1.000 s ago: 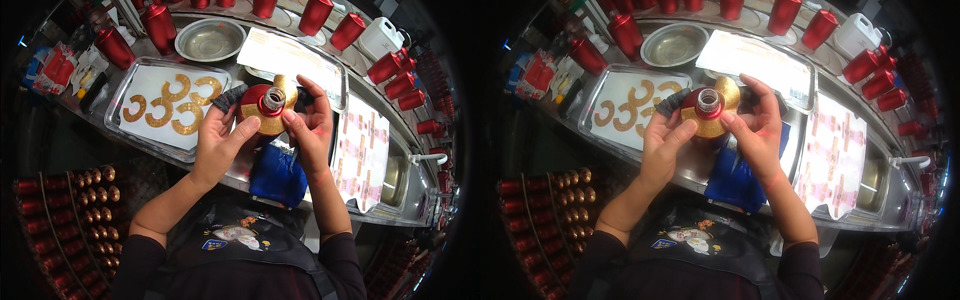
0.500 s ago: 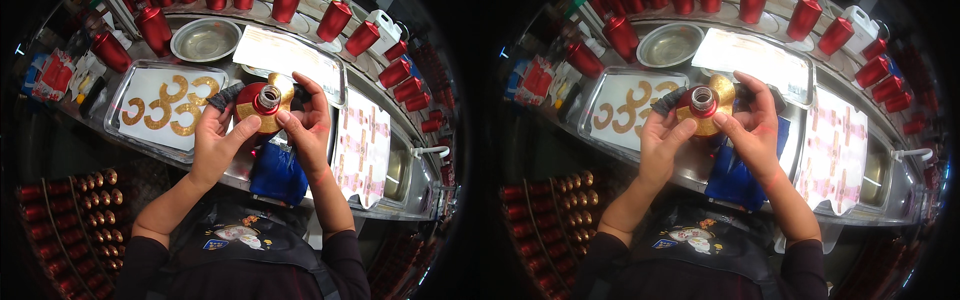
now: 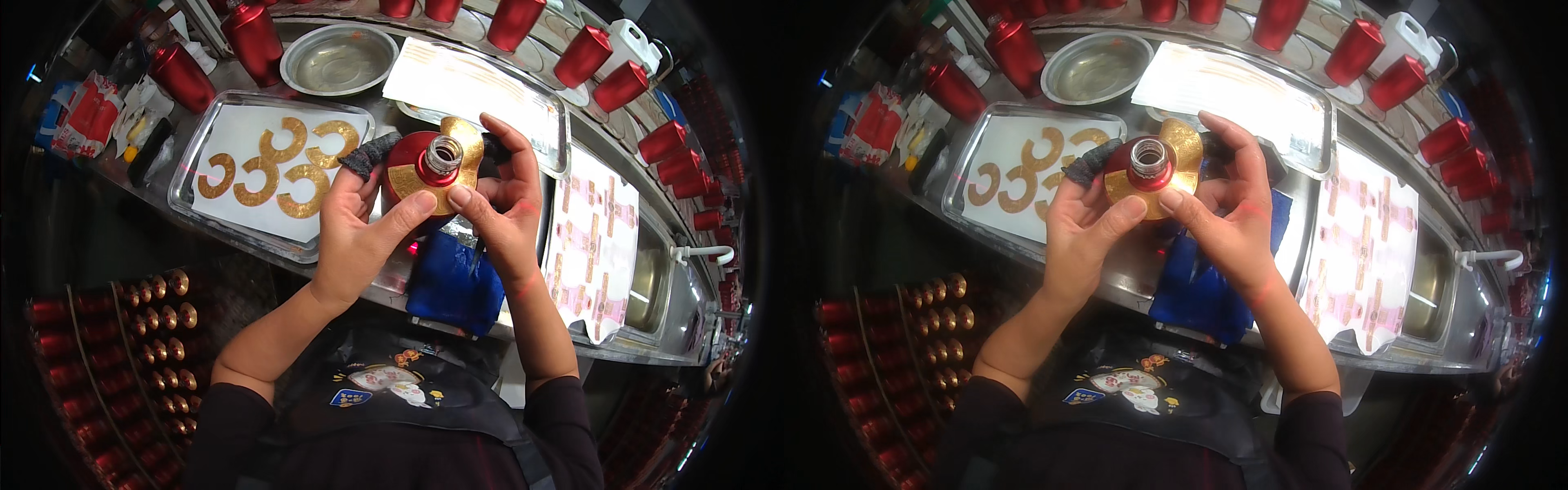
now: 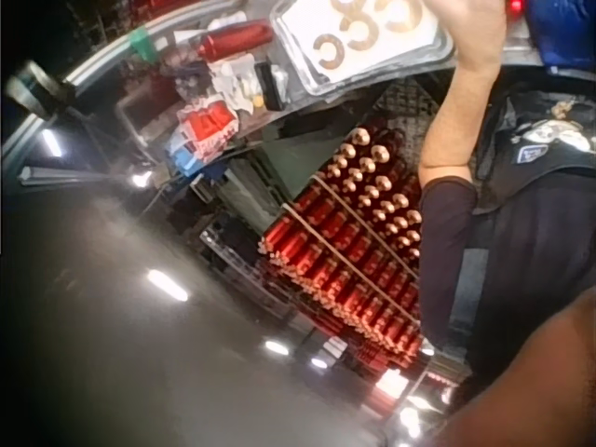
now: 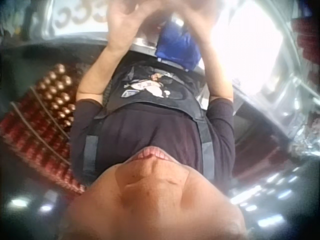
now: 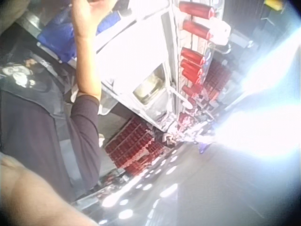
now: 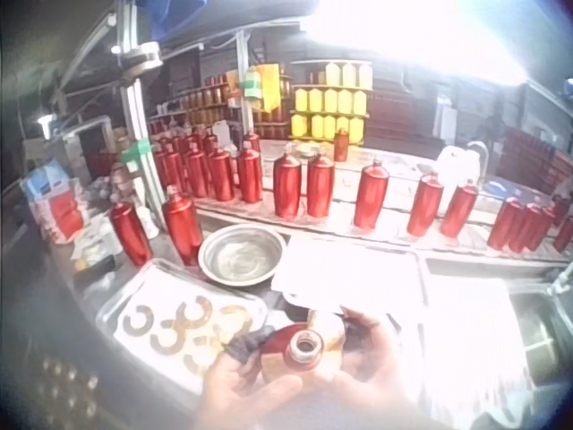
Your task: The person applies gold decorative stickers to the necks of red cylindrical bottles, then wipes the bottles with a blue cloth and secures a rubber band around the base. The process is repeated for multiple bottles.
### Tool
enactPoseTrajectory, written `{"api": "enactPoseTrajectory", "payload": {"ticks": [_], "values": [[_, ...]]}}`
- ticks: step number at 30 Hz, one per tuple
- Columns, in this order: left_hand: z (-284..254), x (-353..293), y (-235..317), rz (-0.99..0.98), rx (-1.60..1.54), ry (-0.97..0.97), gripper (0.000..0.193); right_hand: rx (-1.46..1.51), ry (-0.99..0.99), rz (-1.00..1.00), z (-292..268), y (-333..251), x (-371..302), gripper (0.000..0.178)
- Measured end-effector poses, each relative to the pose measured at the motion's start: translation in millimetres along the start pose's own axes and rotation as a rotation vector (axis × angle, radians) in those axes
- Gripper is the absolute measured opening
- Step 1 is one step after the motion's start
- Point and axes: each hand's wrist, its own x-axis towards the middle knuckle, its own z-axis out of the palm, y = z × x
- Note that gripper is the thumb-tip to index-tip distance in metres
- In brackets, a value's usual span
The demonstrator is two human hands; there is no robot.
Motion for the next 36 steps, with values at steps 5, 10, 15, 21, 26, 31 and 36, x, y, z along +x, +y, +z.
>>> {"api": "enactPoseTrajectory", "payload": {"ticks": [5, 10, 15, 21, 26, 31, 36], "values": [[-3.6, 1.4, -0.7, -0.024, -0.026, 0.003, 0.048, 0.045, 0.03, 0.022, 2.5, -0.8, 2.1, 0.076], [1.3, 1.6, -1.7, -0.027, -0.058, 0.01, 0.048, -0.056, 0.026, 0.023, -1.1, -10.3, -0.4, 0.074], [1.6, -2.5, -12.8, 0.184, 0.192, 0.05, 0.066, -0.018, 0.013, 0.026, -1.6, -11.3, 2.6, 0.073], [-11.8, -12.6, -24.1, 0.658, 0.78, 0.021, 0.047, -0.041, -0.012, 0.022, 1.5, -10.7, 6.6, 0.072], [-16.5, 6.7, -23.8, 0.61, 0.713, 0.087, 0.042, -0.074, -0.005, 0.004, 0.3, -10.8, 6.8, 0.07], [-21.4, 5.7, -19.4, 0.716, 0.929, 0.079, 0.04, -0.048, 0.019, -0.009, 0.8, -5.2, 7.6, 0.068], [-20.9, -5.5, -18.6, 0.835, 1.1, -0.013, 0.038, 0.036, 0.023, -0.012, 1.6, 4.5, 12.9, 0.061]]}}
